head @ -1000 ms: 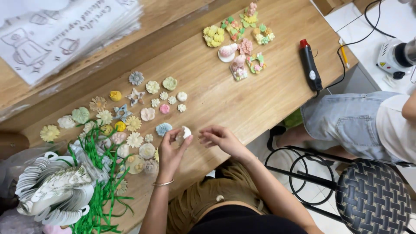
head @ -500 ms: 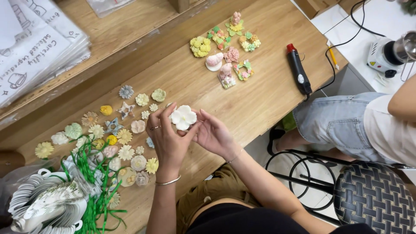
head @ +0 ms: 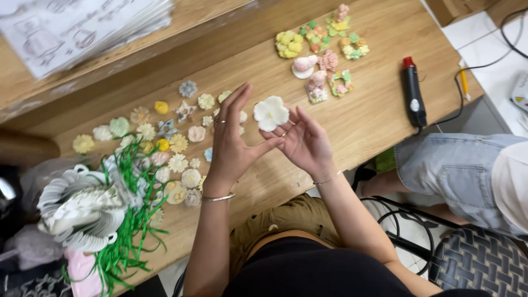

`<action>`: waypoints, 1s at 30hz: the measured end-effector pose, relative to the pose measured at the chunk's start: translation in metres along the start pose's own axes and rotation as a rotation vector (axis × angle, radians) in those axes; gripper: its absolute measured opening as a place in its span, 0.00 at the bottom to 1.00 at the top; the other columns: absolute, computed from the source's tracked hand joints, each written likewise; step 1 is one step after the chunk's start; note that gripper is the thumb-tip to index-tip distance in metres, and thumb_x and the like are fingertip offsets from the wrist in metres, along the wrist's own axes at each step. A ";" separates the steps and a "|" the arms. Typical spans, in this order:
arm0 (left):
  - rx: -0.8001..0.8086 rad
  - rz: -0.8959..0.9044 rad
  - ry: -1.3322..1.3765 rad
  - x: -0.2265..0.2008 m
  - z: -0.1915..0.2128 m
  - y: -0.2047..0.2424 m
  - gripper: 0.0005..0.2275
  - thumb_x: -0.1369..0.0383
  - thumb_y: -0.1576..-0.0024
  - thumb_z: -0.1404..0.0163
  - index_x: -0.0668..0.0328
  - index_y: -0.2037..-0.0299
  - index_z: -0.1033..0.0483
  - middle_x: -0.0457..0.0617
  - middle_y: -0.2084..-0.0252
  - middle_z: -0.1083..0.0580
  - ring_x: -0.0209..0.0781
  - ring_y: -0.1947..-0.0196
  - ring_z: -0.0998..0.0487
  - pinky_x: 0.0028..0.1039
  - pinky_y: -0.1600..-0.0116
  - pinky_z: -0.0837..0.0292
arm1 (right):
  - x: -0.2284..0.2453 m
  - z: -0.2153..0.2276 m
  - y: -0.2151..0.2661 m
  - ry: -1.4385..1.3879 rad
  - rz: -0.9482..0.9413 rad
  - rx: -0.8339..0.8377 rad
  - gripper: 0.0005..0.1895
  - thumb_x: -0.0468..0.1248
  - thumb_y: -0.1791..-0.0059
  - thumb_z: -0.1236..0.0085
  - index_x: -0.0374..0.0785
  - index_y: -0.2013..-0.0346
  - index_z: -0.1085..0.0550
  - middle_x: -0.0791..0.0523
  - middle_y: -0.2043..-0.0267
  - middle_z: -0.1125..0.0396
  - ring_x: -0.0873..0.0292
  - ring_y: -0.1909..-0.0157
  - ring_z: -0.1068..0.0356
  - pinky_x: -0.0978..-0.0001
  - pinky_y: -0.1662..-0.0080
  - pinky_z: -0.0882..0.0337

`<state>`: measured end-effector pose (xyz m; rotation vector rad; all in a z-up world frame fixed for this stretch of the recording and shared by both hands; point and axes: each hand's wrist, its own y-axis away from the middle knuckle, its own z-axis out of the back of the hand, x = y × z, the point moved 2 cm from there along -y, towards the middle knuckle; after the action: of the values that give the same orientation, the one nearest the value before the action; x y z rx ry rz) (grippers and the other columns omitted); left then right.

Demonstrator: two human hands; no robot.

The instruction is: Organize and display wax flower decorations on a shelf.

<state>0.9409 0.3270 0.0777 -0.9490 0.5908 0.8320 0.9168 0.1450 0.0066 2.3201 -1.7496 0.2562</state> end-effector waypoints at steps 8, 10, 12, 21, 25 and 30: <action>-0.020 -0.048 -0.044 0.000 0.003 0.005 0.40 0.58 0.51 0.30 0.56 0.30 0.38 0.51 0.32 0.31 0.49 0.31 0.31 0.42 0.25 0.43 | -0.004 -0.004 0.004 -0.060 -0.064 0.047 0.29 0.50 0.37 0.66 0.29 0.30 0.39 0.40 0.30 0.40 0.40 0.28 0.39 0.46 0.26 0.43; -0.028 -0.042 -0.055 0.001 0.001 0.007 0.38 0.59 0.51 0.31 0.56 0.31 0.36 0.50 0.35 0.28 0.49 0.34 0.28 0.44 0.24 0.45 | -0.006 -0.005 0.006 -0.065 -0.079 0.056 0.29 0.50 0.36 0.67 0.29 0.30 0.39 0.40 0.30 0.40 0.40 0.28 0.39 0.46 0.26 0.43; -0.063 -0.065 -0.050 0.002 -0.001 0.009 0.32 0.59 0.48 0.32 0.53 0.34 0.32 0.49 0.37 0.26 0.46 0.36 0.26 0.42 0.24 0.43 | -0.008 -0.005 0.006 -0.045 -0.068 0.062 0.31 0.51 0.36 0.68 0.28 0.30 0.39 0.40 0.29 0.41 0.40 0.27 0.40 0.45 0.25 0.44; -0.132 -0.034 0.067 -0.007 -0.001 0.009 0.30 0.59 0.48 0.32 0.58 0.38 0.29 0.49 0.40 0.25 0.46 0.41 0.24 0.35 0.33 0.32 | -0.012 -0.021 0.011 -0.036 -0.055 0.069 0.31 0.51 0.37 0.69 0.30 0.28 0.41 0.39 0.27 0.44 0.39 0.24 0.46 0.43 0.25 0.45; -0.128 -0.010 0.123 -0.004 -0.003 0.012 0.29 0.58 0.47 0.32 0.57 0.37 0.28 0.47 0.42 0.23 0.43 0.41 0.22 0.33 0.36 0.26 | -0.015 -0.021 0.012 -0.061 -0.048 0.077 0.30 0.50 0.37 0.68 0.32 0.27 0.41 0.41 0.26 0.44 0.37 0.23 0.47 0.42 0.26 0.43; -0.176 -0.013 0.177 -0.005 -0.001 0.015 0.25 0.58 0.43 0.35 0.55 0.38 0.27 0.48 0.37 0.27 0.44 0.36 0.23 0.32 0.32 0.25 | -0.020 -0.020 0.013 -0.062 -0.055 0.131 0.28 0.48 0.36 0.65 0.42 0.22 0.44 0.42 0.24 0.46 0.37 0.23 0.47 0.43 0.28 0.38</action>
<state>0.9252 0.3294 0.0739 -1.1946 0.6707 0.8029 0.8985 0.1660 0.0215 2.4894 -1.7422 0.3013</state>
